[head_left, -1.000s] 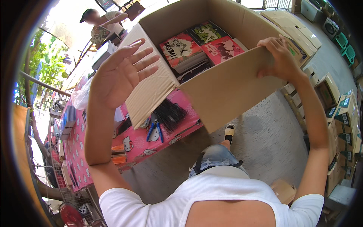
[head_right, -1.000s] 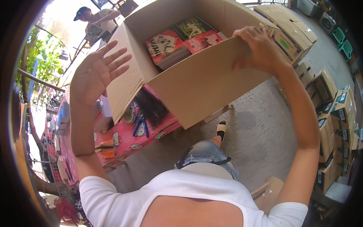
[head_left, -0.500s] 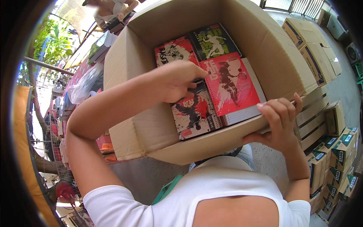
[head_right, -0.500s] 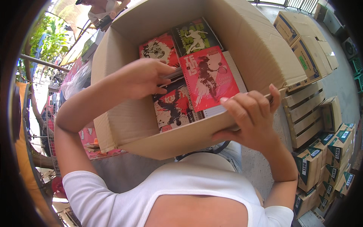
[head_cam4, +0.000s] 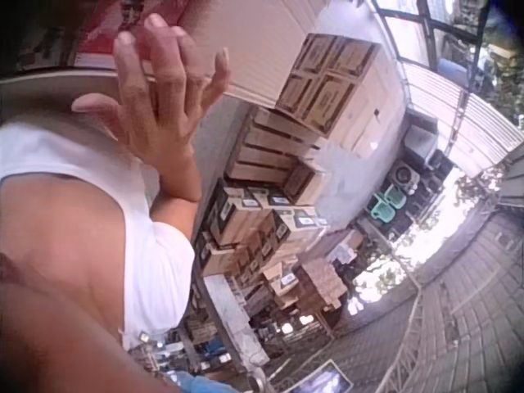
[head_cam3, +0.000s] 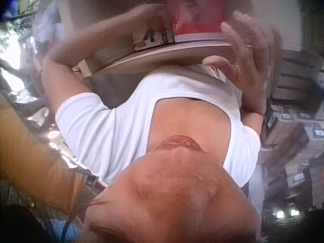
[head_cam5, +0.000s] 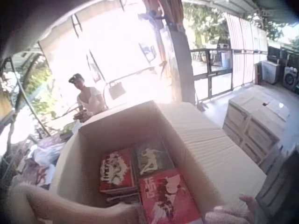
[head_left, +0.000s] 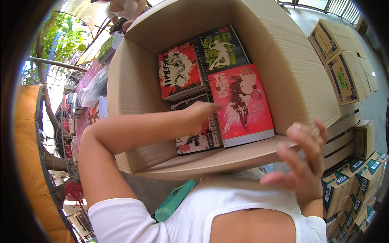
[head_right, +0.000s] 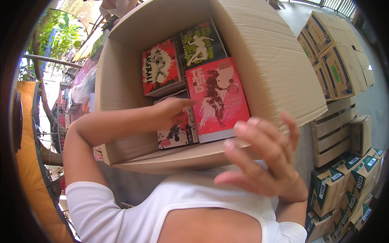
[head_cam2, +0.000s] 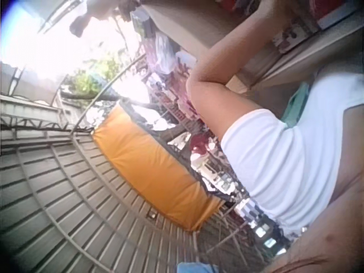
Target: The person sorts notebooks with various sports-themed covers on a table, aligning and stacking them into different piles before placing several notebooks into a cardboard box.
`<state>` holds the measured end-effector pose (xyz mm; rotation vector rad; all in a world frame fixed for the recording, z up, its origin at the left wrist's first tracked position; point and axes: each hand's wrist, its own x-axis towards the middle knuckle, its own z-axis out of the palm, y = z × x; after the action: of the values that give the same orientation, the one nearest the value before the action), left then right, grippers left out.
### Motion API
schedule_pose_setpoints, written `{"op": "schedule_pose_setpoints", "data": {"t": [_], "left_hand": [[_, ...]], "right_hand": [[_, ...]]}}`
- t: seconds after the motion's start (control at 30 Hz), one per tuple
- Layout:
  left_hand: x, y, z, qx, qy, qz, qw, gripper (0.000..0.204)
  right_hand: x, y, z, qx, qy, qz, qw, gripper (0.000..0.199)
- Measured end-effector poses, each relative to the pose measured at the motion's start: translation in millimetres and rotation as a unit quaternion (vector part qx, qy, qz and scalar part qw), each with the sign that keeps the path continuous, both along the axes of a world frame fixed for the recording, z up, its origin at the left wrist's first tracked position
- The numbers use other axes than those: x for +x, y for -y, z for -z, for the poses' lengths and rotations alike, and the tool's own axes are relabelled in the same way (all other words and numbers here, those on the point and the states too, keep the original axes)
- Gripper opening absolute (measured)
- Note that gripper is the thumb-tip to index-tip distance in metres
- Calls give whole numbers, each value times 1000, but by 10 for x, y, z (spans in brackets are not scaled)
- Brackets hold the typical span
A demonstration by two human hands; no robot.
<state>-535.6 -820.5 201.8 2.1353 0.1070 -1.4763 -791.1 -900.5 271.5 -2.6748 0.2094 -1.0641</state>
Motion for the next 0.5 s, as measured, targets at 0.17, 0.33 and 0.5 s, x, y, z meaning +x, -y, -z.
{"op": "schedule_pose_setpoints", "data": {"t": [0.17, 0.33, 0.5], "left_hand": [[222, -504, 241, 56, -41, -181, 981, 33], [327, -755, 845, 130, 63, -161, 976, 38], [117, -581, 741, 158, 150, -196, 956, 33]], "right_hand": [[86, 235, 97, -3, -38, 26, 999, 51], [62, 242, 175, 16, 2, -19, 1000, 44], [70, 335, 231, 23, 28, -40, 999, 31]]}}
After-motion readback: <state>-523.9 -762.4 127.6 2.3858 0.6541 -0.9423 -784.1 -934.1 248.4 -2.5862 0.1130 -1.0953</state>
